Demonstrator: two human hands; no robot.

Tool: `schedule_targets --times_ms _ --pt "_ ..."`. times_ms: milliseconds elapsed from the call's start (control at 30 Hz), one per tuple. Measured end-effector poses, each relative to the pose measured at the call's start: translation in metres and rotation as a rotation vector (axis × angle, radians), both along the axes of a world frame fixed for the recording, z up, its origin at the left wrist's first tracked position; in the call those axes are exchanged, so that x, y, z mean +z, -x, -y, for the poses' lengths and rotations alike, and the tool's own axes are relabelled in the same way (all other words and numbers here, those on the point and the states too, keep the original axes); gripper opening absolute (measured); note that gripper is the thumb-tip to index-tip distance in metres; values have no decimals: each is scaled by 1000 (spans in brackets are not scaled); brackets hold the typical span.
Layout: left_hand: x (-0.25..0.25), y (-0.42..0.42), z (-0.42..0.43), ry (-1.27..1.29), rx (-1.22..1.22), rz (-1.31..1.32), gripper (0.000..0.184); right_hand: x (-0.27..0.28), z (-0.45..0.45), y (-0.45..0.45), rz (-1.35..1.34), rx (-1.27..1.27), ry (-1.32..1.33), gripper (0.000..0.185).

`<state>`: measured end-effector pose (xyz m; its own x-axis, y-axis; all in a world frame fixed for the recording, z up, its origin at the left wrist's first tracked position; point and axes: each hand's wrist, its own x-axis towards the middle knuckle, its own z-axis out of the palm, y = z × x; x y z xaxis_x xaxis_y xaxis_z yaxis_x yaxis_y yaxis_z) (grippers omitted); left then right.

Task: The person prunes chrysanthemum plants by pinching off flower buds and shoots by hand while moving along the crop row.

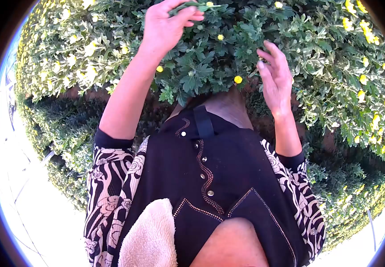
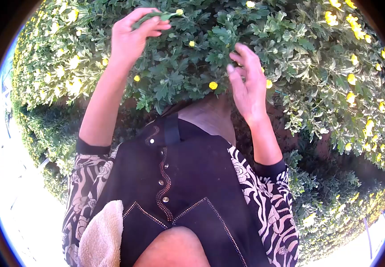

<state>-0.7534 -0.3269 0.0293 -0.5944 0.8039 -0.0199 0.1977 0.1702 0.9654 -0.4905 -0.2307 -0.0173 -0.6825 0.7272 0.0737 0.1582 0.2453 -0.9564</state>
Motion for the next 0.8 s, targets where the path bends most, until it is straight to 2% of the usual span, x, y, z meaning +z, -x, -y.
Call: schedule_targets --times_ms 33,100,133,167,233,300,367,433,467,500,600,633,700,800 --pt "13 2 29 -54 36 55 18 11 21 -11 -33 -13 5 33" --pt "30 2 89 -21 164 90 17 -12 54 -38 -46 14 -69 8" --pt "32 3 121 32 206 113 17 -23 73 -49 118 25 192 10" --pt "30 4 152 83 246 134 17 -52 85 -58 259 119 261 15" --pt "23 1 205 191 348 199 18 -93 105 -54 434 68 586 22" --pt "6 0 251 256 399 259 17 -126 112 -31 307 -168 394 22" --pt "-15 -1 289 331 435 269 14 -132 102 3 60 -263 400 30" --pt "-26 -3 314 385 430 313 14 -173 81 21 78 -158 631 40" --pt "-31 -3 324 402 431 341 14 -192 76 26 76 -170 626 40" --pt "-36 -1 333 416 435 368 14 -210 71 30 273 -15 484 42" --pt "-43 6 349 424 399 388 15 -216 65 39 662 268 -59 38" --pt "-46 9 352 432 377 383 14 -214 65 39 769 299 -464 34" --pt "-50 17 359 424 361 399 14 -205 68 52 369 -389 917 36" --pt "-54 22 365 429 348 386 15 -212 65 44 475 -508 836 37"
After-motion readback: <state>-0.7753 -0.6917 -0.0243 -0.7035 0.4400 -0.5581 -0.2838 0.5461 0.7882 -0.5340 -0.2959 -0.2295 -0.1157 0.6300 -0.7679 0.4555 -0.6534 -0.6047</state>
